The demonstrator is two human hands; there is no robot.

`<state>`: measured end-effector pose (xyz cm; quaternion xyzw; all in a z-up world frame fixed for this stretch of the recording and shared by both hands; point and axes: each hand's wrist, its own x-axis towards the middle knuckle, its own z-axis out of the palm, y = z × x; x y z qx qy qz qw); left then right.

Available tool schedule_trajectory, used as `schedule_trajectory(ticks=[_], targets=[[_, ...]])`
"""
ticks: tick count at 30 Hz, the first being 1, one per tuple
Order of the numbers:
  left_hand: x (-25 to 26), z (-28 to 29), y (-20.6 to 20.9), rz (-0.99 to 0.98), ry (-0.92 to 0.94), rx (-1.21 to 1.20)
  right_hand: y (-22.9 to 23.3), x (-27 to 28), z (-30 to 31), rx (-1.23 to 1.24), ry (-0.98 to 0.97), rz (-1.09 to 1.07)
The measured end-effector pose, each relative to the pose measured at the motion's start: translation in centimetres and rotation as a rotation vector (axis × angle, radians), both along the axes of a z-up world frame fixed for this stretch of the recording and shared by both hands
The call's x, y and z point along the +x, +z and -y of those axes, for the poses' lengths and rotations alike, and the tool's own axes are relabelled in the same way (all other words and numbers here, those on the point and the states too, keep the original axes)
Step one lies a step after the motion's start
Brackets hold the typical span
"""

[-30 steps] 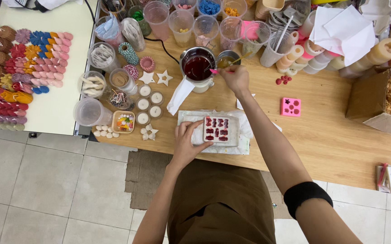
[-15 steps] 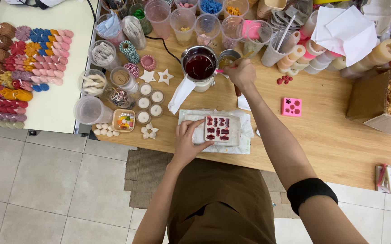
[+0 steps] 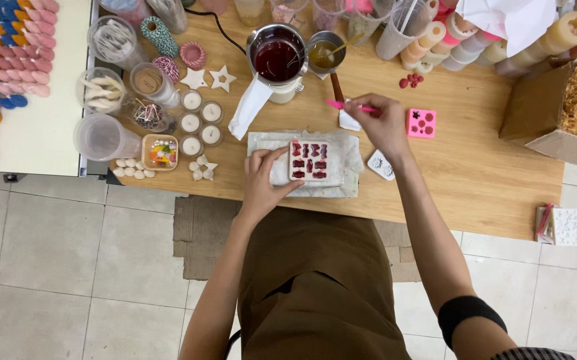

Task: The person uses a pink tool to place small red wax pieces into the compartments of a white mold containing a white wax base, while occasionally dipping the tool into a pot of dark liquid on the table.

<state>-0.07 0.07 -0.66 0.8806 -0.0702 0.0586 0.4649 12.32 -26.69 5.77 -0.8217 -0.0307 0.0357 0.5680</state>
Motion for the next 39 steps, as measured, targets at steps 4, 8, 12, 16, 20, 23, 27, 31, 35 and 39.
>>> schedule_trajectory(ticks=[4, 8, 12, 16, 20, 23, 27, 31, 35, 39], targets=[[0.2, 0.1, 0.1, -0.046, 0.003, 0.036, 1.3, -5.5, -0.2, -0.42, 0.098, 0.286], [0.0, 0.1, 0.3, -0.05, 0.009, 0.038, 0.7, -7.3, -0.7, -0.525, 0.136, 0.428], [0.0, 0.1, 0.3, -0.044, 0.001, 0.035, 0.0, -7.6, -1.0, -0.568, 0.122, 0.489], [0.1, 0.1, 0.2, -0.043, 0.006, 0.058, 0.1, -7.7, -1.0, -0.586, 0.11, 0.51], [0.0, 0.0, 0.1, -0.032, 0.01, 0.052, 0.4, -7.7, -1.1, -0.598, 0.112, 0.523], [0.1, 0.1, -0.1, -0.052, 0.004, 0.057, 0.6, -7.9, -1.3, -0.609, 0.13, 0.541], [0.4, 0.1, -0.4, -0.089, -0.012, 0.086, 0.5, -8.0, -1.7, -0.632, 0.12, 0.525], [0.1, 0.1, -0.4, -0.061, -0.003, 0.061, 0.5, -8.0, -1.7, -0.633, 0.112, 0.534], [0.2, 0.1, -0.5, -0.07, -0.003, 0.069, 0.4, -7.9, -1.9, -0.651, 0.111, 0.555], [0.3, 0.1, -0.5, -0.092, -0.011, 0.083, 0.4, -7.9, -2.0, -0.656, 0.118, 0.511]])
